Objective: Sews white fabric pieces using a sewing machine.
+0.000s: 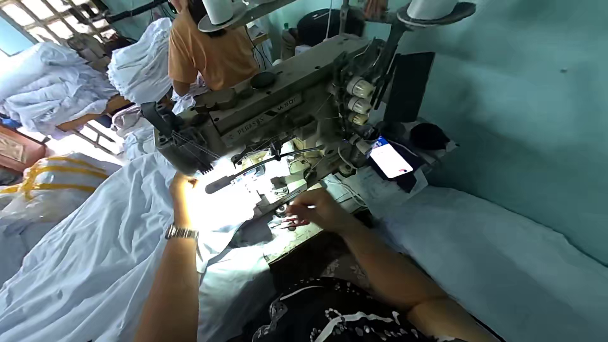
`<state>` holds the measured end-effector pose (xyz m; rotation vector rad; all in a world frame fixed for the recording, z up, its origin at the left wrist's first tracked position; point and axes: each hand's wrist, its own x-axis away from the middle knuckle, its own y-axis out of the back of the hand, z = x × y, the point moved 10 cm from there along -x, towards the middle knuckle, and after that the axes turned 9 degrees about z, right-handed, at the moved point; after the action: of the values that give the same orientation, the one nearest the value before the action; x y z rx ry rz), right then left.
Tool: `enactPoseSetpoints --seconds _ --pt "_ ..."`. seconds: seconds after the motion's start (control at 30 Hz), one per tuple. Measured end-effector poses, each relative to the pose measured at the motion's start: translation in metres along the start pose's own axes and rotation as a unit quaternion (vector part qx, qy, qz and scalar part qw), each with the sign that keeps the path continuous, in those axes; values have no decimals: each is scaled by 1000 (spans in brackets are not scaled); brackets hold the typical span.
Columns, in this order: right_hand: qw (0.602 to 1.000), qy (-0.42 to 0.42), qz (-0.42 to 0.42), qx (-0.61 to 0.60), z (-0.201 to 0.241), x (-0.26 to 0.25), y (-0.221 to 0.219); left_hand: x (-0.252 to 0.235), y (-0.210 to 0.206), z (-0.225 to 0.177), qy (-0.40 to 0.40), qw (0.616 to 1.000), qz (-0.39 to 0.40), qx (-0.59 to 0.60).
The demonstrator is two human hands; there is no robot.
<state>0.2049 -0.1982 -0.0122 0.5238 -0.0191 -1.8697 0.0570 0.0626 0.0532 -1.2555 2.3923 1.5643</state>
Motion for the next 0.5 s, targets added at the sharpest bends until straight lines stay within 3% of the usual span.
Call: enactPoseSetpoints --seconds 0.07,0.13,0.23,0.3,0.37,0.5 --pt "997 28 -63 -18 0 34 56 21 4 -12 -54 998 30 5" --pt "978 9 -208 -1 -16 72 123 40 -5 -7 -72 995 59 43" --pt "898 -47 -431 78 -34 117 206 50 -13 -1 -76 995 36 52" --pt "845 -97 -505 148 -51 135 238 48 -14 -4 -81 995 43 30" --pt "817 -164 -508 220 -61 138 253 47 -15 -5 -79 995 54 18" --pt "802 -258 -403 357 -68 121 257 51 -12 -6 -80 996 36 10"
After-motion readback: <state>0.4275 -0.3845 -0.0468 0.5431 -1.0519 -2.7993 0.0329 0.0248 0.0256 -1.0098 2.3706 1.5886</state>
